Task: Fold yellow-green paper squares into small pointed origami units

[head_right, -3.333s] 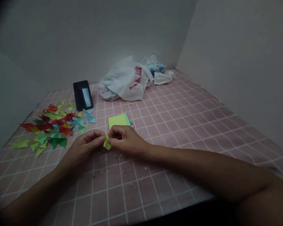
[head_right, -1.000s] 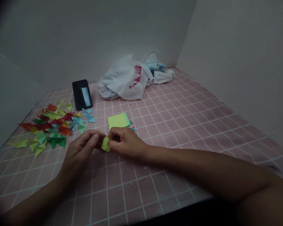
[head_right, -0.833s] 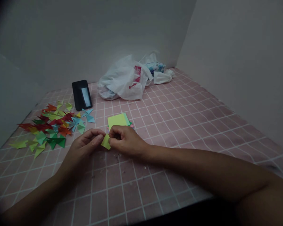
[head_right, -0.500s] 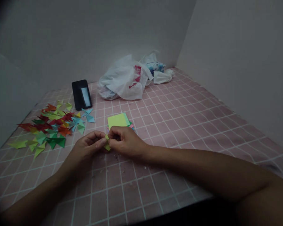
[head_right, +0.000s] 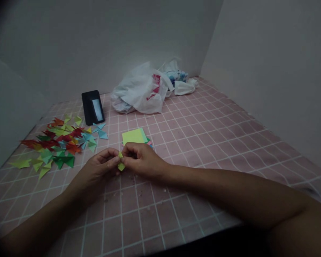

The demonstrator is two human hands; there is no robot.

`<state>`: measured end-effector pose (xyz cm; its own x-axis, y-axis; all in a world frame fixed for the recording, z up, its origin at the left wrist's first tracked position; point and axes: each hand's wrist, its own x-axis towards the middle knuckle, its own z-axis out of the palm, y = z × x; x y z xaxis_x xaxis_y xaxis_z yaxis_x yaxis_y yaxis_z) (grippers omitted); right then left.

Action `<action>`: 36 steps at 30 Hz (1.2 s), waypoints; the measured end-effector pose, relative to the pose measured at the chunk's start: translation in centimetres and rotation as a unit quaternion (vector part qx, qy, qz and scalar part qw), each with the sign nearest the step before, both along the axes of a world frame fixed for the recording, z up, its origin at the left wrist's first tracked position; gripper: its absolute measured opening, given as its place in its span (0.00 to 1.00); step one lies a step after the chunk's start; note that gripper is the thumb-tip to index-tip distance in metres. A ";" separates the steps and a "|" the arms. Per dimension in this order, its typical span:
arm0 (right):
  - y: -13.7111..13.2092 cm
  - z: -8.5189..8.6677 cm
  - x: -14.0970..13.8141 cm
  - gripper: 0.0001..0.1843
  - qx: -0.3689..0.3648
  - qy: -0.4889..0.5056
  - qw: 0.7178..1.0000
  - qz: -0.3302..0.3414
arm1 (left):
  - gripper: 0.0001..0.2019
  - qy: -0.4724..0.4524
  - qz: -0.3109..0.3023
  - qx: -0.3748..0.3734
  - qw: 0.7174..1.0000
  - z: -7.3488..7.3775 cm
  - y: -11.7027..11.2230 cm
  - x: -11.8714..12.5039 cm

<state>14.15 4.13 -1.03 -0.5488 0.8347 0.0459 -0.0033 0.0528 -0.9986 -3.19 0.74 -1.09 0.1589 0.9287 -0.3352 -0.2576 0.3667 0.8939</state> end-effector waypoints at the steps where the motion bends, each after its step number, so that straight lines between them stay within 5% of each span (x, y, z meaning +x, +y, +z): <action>1: 0.0 0.0 0.0 0.07 -0.002 0.002 1.000 -0.003 | 0.13 0.003 -0.003 0.000 1.000 0.0 0.0 0.0; 21: -0.1 0.0 -0.1 0.09 -0.064 0.016 0.998 -0.006 | 0.16 0.021 -0.005 -0.029 0.999 0.5 0.2 0.2; 36: -0.1 0.2 0.1 0.09 -0.105 0.046 0.993 0.033 | 0.17 0.063 0.001 0.023 0.998 0.7 0.2 0.2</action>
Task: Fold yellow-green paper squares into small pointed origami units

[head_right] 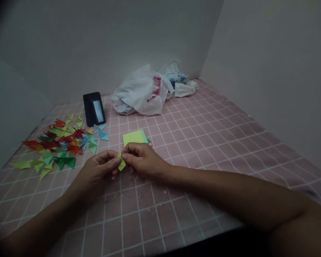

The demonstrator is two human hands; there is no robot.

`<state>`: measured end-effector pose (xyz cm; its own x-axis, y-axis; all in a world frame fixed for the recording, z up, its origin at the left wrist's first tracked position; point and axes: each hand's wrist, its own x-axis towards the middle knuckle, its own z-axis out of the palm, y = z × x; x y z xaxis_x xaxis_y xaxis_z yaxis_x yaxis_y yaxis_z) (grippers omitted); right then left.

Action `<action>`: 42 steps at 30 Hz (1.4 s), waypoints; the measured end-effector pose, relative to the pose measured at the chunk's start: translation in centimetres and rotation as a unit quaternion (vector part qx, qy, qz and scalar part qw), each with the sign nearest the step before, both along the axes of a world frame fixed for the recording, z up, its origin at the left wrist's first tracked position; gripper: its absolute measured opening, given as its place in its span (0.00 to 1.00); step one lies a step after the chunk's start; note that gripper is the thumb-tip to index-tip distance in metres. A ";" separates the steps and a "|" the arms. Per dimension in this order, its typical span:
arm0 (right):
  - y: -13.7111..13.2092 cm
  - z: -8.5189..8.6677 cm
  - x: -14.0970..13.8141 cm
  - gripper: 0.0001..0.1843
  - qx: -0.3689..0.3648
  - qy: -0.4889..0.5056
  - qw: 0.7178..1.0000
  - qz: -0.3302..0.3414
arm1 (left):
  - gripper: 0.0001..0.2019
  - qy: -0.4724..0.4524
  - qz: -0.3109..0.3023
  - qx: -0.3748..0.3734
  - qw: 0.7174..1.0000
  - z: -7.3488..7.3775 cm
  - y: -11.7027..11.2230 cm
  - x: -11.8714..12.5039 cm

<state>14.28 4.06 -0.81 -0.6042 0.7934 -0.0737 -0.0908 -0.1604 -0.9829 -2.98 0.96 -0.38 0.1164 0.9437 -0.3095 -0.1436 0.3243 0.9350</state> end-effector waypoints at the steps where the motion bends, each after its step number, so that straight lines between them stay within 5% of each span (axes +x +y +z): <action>1: 0.0 0.0 0.0 0.09 -0.001 0.000 1.000 0.000 | 0.17 0.002 0.001 0.002 1.000 0.0 0.0 0.0; 18: 0.4 0.2 0.0 0.11 -0.033 0.004 0.999 0.009 | 0.15 0.016 -0.019 0.018 1.000 0.0 0.1 -0.3; 33: 0.4 0.3 0.1 0.11 0.004 -0.036 0.999 -0.005 | 0.14 0.041 -0.044 0.016 0.998 0.2 0.2 -0.3; 38: 0.4 0.5 0.2 0.14 0.072 -0.060 0.995 -0.021 | 0.14 0.062 -0.049 0.015 0.997 0.4 0.1 -0.2; 42: 0.4 0.4 0.3 0.13 0.034 -0.045 0.998 0.000 | 0.14 0.037 -0.050 0.003 0.998 0.3 0.1 -0.1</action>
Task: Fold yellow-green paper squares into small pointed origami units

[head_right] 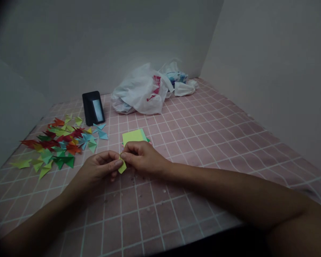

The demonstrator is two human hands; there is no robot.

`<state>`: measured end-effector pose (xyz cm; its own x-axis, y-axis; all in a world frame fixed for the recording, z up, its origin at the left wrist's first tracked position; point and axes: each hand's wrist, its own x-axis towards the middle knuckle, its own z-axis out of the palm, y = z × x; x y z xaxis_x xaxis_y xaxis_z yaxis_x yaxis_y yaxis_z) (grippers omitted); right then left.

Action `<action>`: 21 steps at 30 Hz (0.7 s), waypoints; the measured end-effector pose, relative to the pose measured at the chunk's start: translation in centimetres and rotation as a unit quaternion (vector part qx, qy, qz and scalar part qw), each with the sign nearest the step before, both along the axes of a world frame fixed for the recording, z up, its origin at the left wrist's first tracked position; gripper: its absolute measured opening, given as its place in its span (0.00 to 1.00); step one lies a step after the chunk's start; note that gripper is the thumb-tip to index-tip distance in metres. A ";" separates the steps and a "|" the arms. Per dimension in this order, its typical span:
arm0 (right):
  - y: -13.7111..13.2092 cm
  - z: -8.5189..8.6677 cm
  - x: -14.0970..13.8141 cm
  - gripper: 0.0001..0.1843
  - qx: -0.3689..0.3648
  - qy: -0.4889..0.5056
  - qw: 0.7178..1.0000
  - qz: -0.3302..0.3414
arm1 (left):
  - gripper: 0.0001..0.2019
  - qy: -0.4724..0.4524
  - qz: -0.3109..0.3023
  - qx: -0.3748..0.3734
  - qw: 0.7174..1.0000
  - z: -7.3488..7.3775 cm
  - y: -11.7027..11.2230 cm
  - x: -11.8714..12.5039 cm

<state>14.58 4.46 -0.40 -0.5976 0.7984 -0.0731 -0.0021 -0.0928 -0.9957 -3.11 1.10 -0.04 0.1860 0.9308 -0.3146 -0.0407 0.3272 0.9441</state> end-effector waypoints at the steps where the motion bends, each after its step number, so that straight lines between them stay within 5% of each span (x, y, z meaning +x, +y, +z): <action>1: 0.0 -0.1 0.0 0.13 -0.017 0.009 1.000 0.010 | 0.14 -0.007 0.001 -0.003 1.000 -0.1 0.0 0.0; 10: 0.1 -0.5 -0.2 0.12 -0.069 0.043 0.997 0.013 | 0.13 -0.021 0.007 -0.008 1.000 -0.1 0.1 0.0; 21: -0.1 0.0 -0.3 0.12 0.041 -0.012 0.999 -0.012 | 0.14 0.005 -0.006 -0.024 1.000 -0.2 -0.1 0.0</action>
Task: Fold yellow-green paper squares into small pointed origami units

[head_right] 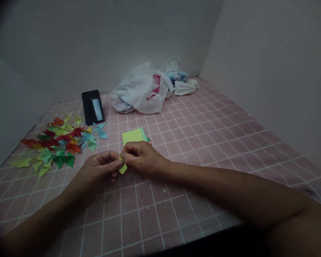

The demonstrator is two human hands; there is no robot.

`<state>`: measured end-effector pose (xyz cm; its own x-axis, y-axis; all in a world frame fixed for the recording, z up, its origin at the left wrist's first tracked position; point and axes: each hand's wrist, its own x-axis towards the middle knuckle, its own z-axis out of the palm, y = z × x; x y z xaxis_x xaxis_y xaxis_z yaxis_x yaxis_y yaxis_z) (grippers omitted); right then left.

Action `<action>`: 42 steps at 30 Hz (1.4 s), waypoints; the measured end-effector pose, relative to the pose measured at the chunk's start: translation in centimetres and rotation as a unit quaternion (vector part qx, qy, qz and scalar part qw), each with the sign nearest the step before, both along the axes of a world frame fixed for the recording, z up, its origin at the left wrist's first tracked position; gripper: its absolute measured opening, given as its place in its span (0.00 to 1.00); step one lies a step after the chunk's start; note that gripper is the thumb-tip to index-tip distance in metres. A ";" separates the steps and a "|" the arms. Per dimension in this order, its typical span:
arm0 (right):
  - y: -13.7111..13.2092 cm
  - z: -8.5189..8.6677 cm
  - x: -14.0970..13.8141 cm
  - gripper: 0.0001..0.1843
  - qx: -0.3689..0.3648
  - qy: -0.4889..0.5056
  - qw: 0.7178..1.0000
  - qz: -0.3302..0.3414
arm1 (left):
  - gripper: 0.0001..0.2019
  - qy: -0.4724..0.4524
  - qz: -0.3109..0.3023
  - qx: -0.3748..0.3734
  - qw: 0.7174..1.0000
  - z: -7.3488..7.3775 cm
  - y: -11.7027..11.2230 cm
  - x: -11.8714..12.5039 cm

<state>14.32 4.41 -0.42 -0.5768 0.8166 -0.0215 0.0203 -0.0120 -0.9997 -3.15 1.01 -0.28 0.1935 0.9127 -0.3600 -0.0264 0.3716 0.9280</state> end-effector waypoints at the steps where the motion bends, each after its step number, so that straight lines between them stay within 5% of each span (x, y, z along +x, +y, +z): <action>1: 0.0 0.0 0.0 0.13 -0.001 0.001 1.000 0.000 | 0.14 0.003 -0.006 -0.001 1.000 0.0 0.0 -0.1; 18: 0.3 -0.3 0.2 0.18 0.014 -0.005 1.000 -0.018 | 0.17 -0.022 -0.024 -0.064 0.997 -0.1 -0.1 -0.2; 42: 0.3 -0.9 0.1 0.18 0.076 -0.027 0.996 -0.023 | 0.14 -0.042 -0.011 -0.024 0.999 -0.6 0.0 -0.3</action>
<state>14.42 4.76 -1.29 -0.5397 0.8385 0.0750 0.0765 0.1375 -0.9875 -3.47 0.96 -0.89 0.2440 0.8903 -0.3845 -0.0957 0.4167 0.9040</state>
